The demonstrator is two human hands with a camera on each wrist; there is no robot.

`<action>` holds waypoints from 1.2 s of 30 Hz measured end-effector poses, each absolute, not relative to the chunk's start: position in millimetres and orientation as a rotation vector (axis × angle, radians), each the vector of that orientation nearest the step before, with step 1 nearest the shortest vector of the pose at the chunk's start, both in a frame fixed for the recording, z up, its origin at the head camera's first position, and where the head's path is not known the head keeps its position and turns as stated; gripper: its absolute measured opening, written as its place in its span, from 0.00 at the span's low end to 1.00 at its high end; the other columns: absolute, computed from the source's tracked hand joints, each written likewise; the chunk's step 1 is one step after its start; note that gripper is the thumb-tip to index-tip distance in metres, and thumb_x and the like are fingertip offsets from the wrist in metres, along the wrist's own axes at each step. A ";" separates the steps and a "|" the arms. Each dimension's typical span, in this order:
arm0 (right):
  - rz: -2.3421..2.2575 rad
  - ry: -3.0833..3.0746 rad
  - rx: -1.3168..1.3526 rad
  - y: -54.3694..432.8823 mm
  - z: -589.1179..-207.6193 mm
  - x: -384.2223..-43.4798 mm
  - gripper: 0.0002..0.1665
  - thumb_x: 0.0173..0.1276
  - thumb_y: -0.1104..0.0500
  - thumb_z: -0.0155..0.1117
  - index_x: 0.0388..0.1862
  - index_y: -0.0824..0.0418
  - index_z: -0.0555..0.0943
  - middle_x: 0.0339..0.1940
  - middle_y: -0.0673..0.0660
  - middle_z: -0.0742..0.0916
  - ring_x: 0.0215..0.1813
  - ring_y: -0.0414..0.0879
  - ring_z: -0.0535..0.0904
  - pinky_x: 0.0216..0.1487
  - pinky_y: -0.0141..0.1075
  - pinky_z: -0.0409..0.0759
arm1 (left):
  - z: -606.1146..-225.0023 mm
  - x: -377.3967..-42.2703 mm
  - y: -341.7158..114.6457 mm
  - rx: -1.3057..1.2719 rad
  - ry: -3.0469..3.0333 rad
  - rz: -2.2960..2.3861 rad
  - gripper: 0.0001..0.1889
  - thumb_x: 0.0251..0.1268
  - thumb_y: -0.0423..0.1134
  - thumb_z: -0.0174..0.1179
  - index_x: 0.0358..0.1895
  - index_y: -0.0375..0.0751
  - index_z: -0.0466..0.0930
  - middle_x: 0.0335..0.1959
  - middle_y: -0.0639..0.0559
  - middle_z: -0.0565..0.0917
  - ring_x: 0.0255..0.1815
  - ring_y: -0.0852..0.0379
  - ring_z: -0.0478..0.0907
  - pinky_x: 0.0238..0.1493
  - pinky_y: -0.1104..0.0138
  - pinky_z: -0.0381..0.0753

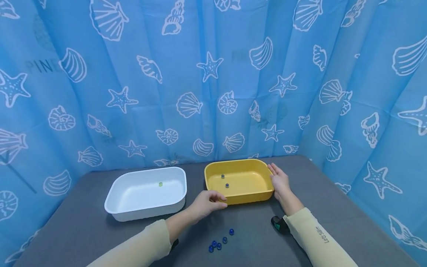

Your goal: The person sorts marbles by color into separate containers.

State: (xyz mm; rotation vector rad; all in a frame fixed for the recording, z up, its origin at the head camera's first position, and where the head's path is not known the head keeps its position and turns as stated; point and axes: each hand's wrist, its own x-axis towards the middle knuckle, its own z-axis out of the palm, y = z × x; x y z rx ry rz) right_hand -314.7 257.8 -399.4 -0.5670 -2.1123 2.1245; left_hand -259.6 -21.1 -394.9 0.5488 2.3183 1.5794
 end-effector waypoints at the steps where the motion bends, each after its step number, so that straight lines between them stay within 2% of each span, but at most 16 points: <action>1: 2.123 -2.113 -0.567 257.4 -399.6 -315.0 0.31 0.80 0.67 0.31 0.80 0.58 0.46 0.78 0.56 0.58 0.78 0.51 0.48 0.74 0.46 0.50 | -397.2 -257.4 -21.9 0.566 2.316 1.560 0.11 0.63 0.34 0.66 0.45 0.31 0.83 0.29 0.53 0.77 0.33 0.58 0.71 0.35 0.68 0.73; 3: 2.121 -2.115 -0.570 257.5 -399.8 -315.8 0.31 0.81 0.67 0.31 0.80 0.57 0.46 0.78 0.55 0.58 0.78 0.50 0.48 0.74 0.46 0.50 | -402.0 -253.2 -23.0 0.585 2.303 1.518 0.10 0.63 0.34 0.66 0.45 0.33 0.84 0.29 0.53 0.76 0.33 0.57 0.71 0.32 0.69 0.71; 7: 2.114 -2.117 -0.573 257.5 -401.0 -316.3 0.31 0.81 0.66 0.31 0.80 0.57 0.46 0.78 0.55 0.58 0.78 0.50 0.49 0.74 0.46 0.50 | -411.1 -245.9 -22.4 0.605 2.296 1.410 0.10 0.62 0.35 0.66 0.45 0.37 0.85 0.32 0.54 0.78 0.34 0.58 0.72 0.32 0.68 0.72; 13: 2.121 -2.118 -0.555 258.7 -402.0 -315.4 0.31 0.81 0.67 0.32 0.80 0.58 0.45 0.78 0.56 0.57 0.78 0.52 0.48 0.74 0.47 0.50 | -419.9 -243.4 -16.2 0.676 2.312 1.255 0.09 0.59 0.34 0.68 0.43 0.42 0.87 0.36 0.56 0.83 0.38 0.61 0.74 0.40 0.65 0.75; 18: 2.121 -2.113 -0.560 257.9 -401.9 -314.1 0.31 0.80 0.67 0.32 0.80 0.58 0.45 0.78 0.56 0.58 0.78 0.52 0.48 0.74 0.47 0.50 | -425.4 -246.3 -12.8 0.706 2.299 1.164 0.08 0.59 0.35 0.68 0.42 0.46 0.88 0.37 0.60 0.83 0.40 0.64 0.75 0.43 0.66 0.75; 27: 2.157 -2.101 -0.512 259.5 -402.0 -313.8 0.32 0.80 0.68 0.31 0.80 0.58 0.45 0.78 0.56 0.57 0.78 0.51 0.47 0.75 0.47 0.49 | -425.4 -248.2 -11.1 0.771 2.300 1.088 0.07 0.59 0.34 0.68 0.41 0.44 0.89 0.36 0.60 0.85 0.38 0.67 0.76 0.42 0.69 0.75; 36: 2.156 -2.108 -0.520 259.0 -401.5 -314.4 0.32 0.80 0.68 0.31 0.80 0.58 0.45 0.79 0.56 0.57 0.78 0.51 0.47 0.75 0.47 0.48 | -424.4 -249.0 -9.5 0.780 2.349 1.011 0.07 0.57 0.35 0.70 0.40 0.47 0.89 0.34 0.63 0.82 0.36 0.67 0.72 0.42 0.69 0.73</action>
